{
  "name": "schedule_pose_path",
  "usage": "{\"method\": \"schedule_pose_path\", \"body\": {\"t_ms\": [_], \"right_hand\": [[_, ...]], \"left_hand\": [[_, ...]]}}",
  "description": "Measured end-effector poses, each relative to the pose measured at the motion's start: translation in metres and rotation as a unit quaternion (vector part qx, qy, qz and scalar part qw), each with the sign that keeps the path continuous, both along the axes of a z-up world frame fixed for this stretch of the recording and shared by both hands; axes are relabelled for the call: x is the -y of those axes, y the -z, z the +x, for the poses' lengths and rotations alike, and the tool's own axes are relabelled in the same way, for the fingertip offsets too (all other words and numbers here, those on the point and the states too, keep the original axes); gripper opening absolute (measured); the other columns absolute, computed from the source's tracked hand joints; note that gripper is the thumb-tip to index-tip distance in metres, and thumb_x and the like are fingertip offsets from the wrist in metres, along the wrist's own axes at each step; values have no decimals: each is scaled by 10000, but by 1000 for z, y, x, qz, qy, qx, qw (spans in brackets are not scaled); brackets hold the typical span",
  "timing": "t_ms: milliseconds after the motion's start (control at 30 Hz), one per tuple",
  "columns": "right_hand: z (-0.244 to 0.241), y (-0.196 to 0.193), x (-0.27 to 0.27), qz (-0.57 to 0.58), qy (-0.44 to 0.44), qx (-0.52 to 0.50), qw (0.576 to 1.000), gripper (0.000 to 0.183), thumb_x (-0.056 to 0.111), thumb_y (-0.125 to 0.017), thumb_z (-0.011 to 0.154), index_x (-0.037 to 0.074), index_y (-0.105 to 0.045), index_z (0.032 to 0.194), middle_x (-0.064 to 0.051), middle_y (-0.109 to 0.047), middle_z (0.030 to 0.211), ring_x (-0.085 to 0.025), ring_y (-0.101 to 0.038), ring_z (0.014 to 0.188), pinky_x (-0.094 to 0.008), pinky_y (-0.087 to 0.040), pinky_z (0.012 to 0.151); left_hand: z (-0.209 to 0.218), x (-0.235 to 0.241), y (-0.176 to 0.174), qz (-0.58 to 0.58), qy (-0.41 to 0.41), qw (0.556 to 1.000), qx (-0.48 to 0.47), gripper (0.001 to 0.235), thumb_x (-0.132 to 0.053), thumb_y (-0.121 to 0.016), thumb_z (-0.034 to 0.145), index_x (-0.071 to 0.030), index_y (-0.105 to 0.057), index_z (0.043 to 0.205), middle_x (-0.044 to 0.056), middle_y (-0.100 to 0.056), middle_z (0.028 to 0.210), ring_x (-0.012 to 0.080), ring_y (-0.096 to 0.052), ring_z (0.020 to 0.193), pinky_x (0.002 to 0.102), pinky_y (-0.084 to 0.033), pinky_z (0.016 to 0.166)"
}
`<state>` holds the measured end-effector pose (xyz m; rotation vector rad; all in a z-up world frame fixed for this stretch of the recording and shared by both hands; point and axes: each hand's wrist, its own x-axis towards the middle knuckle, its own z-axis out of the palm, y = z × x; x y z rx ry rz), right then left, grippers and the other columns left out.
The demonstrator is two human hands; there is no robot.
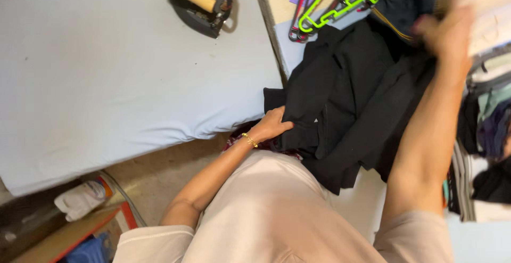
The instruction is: The person sorts various garments including socks and shirts into stacks on a table and then spreads a pair of black trousers flat by hand and presses them with an iron.
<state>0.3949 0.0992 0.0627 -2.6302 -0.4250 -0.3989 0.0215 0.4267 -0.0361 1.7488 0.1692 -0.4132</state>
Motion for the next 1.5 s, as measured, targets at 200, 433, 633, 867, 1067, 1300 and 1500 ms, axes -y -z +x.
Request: {"method": "schedule_pose_path", "body": {"t_ms": [200,433,633,867,1067,1300,1500], "right_hand": [[-153,-6,-56,-62,-328,-171,927,1219,180,-960,472,78,-439,1570,-286,-408,1547,-526,-366,1418,-528,-341,1149],[-211,-31,-86,1,-290,-83,954,284,32,-761,919,70,-681,1188,-185,-656,1314,-347,-606,1320,-539,-348,1200],[-252,-67,-127,215,-101,-33,971,194,13,-536,1214,-34,-609,1041,-134,-568,831,-250,-481,727,-310,-417,707],[-321,-127,-193,177,-229,-33,957,166,104,-624,1141,-36,-625,1051,-107,-568,841,-127,-507,678,-271,-409,652],[-293,-95,-178,234,-270,-127,925,634,230,-797,838,-11,-497,1343,-169,-506,1273,-178,-505,1170,-345,-419,1003],[-246,19,-74,-175,-217,-204,939,818,82,-769,668,121,-556,1456,-97,-461,1557,-330,-444,1446,-581,-391,1076],[-194,72,-69,-102,-242,-320,911,707,123,-733,765,85,-567,1452,-123,-502,1472,-308,-474,1342,-534,-413,1039]], "left_hand": [[3,-1,-108,-279,-4,960,33,286,-101,-729,924,46,-690,1166,35,-728,1049,65,-620,967,274,-541,863],[-29,9,-164,-505,-44,860,60,328,-48,-726,956,56,-668,1262,29,-712,1178,102,-629,1069,294,-522,978],[-47,-43,-164,-403,-167,888,145,516,-231,-745,1006,67,-598,1401,128,-657,1331,167,-601,1243,348,-501,1131],[-15,-6,-90,-17,-46,961,273,1020,-426,-915,690,56,-449,1459,208,-528,1470,324,-515,1378,379,-422,1174],[24,-2,-33,19,-119,944,308,404,-172,-604,1047,-26,-573,1423,151,-612,1465,266,-564,1388,360,-419,1180],[-39,-71,-106,-101,-259,880,385,364,11,-462,1034,-13,-620,1360,151,-609,1433,278,-570,1366,394,-398,1243],[-110,-116,-125,-307,-525,769,195,402,-134,-497,1013,2,-586,1380,163,-603,1426,291,-567,1352,400,-419,1204]]}}
